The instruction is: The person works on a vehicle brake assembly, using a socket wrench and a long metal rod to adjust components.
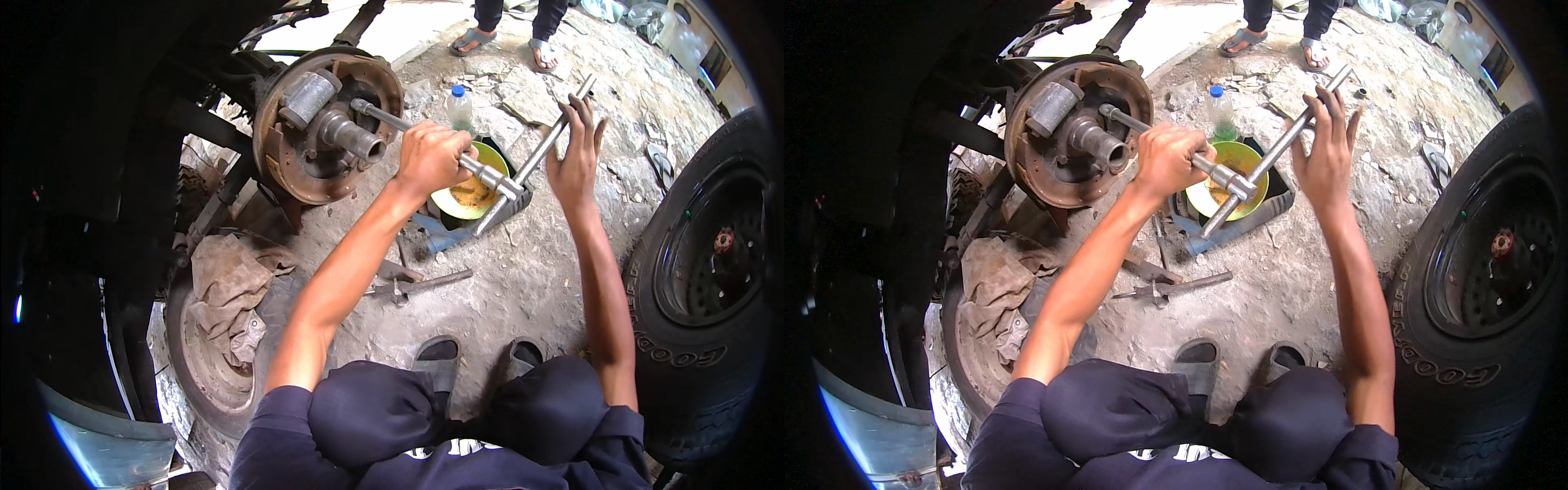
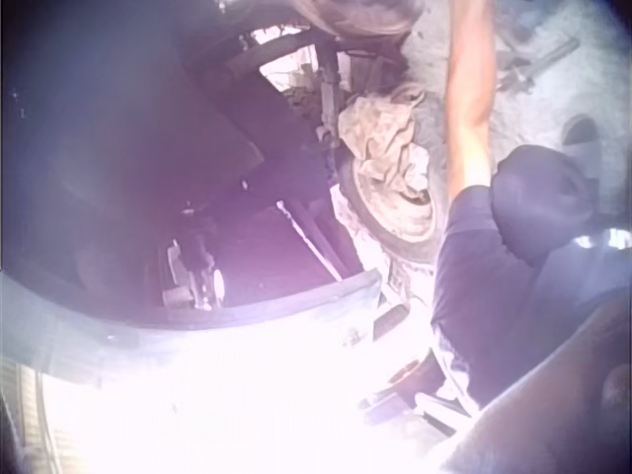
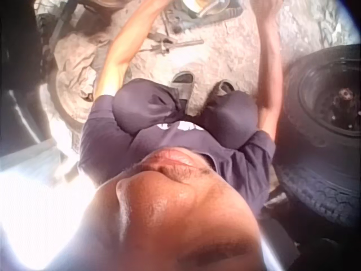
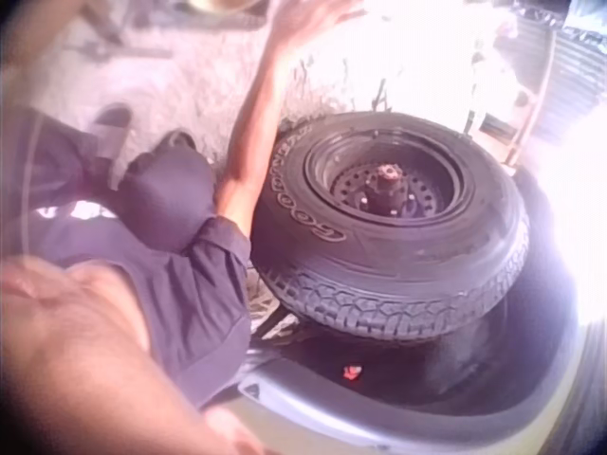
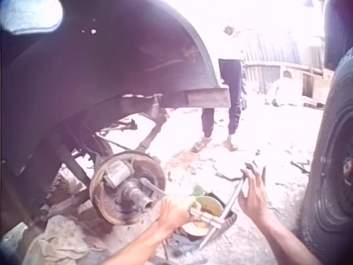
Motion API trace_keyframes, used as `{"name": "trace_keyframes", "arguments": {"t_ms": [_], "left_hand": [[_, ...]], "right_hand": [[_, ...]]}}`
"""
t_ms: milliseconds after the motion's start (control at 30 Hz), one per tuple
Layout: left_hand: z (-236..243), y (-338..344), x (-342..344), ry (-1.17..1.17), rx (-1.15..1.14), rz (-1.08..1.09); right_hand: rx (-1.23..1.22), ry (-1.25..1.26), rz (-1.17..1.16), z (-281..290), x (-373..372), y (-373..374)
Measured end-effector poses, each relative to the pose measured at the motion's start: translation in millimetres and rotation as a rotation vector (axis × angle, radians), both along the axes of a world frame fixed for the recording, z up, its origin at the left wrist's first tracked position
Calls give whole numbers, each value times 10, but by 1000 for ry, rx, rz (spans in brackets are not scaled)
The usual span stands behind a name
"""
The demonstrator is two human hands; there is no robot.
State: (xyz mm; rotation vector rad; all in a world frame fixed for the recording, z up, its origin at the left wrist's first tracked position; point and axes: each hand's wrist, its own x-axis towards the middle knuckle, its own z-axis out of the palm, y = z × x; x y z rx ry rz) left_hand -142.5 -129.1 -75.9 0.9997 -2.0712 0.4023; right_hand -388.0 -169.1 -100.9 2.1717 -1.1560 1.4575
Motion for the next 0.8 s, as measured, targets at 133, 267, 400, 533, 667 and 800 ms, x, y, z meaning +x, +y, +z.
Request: {"name": "trace_keyframes", "arguments": {"t_ms": [133, 267, 400, 533, 667, 800], "left_hand": [[-81, -19, 89, 10, 40, 24], [-128, -82, 33, 44, 9, -5], [-60, -107, 20, -10, -5, 19], [-38, -77, 63, -80, 20, 32], [-4, -145, 27, -114, 91, -13], [142, -33, 95, -108, 93, 47]], "right_hand": [[-6, -43, -19, -138, 193, -40], [259, 42, -19, -708, 79, 123], [560, -42, 181, -1086, 327, 741], [855, -282, 446, -891, 665, 1281], [1084, -636, 726, -759, 772, 1624], [1163, -501, 923, -378, 760, 1659]]}}
